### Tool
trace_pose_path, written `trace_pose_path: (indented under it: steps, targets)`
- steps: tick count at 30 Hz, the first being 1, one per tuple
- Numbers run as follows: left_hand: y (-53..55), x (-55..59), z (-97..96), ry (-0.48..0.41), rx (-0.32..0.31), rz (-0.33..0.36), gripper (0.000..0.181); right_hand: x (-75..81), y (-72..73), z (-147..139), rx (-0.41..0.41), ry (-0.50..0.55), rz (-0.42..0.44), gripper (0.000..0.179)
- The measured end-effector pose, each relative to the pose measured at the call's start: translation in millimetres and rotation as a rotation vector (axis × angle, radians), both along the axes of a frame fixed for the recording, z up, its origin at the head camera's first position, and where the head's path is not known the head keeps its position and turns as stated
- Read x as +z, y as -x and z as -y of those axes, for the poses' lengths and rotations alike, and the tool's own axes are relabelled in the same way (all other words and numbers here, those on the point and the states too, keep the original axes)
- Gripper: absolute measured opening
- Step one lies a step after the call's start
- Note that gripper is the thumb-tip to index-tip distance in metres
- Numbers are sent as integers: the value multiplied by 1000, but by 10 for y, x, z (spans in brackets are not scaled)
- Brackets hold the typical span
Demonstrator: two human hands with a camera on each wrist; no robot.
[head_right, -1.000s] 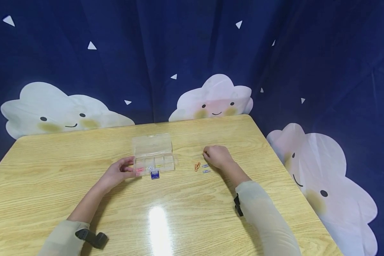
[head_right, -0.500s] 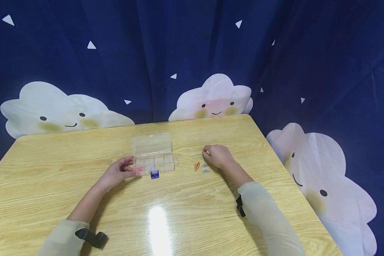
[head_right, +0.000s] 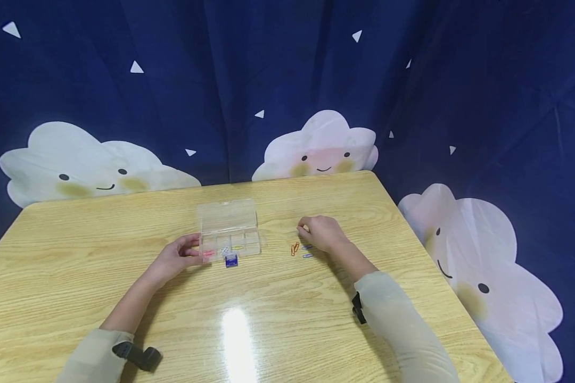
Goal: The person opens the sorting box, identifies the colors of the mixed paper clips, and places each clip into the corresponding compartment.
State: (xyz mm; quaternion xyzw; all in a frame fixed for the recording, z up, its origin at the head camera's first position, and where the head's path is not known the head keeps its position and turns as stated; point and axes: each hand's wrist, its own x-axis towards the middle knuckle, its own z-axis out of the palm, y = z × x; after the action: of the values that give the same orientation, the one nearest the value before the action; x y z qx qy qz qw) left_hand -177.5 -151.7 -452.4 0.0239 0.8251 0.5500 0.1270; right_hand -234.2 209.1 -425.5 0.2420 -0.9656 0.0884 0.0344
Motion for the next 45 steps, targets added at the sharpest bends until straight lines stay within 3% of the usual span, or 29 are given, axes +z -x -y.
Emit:
trace_pose_path:
  steps: [45]
  targets:
    - [0,-7,9,-7,-16,18,73,82,-60,408,117,-23,46,24]
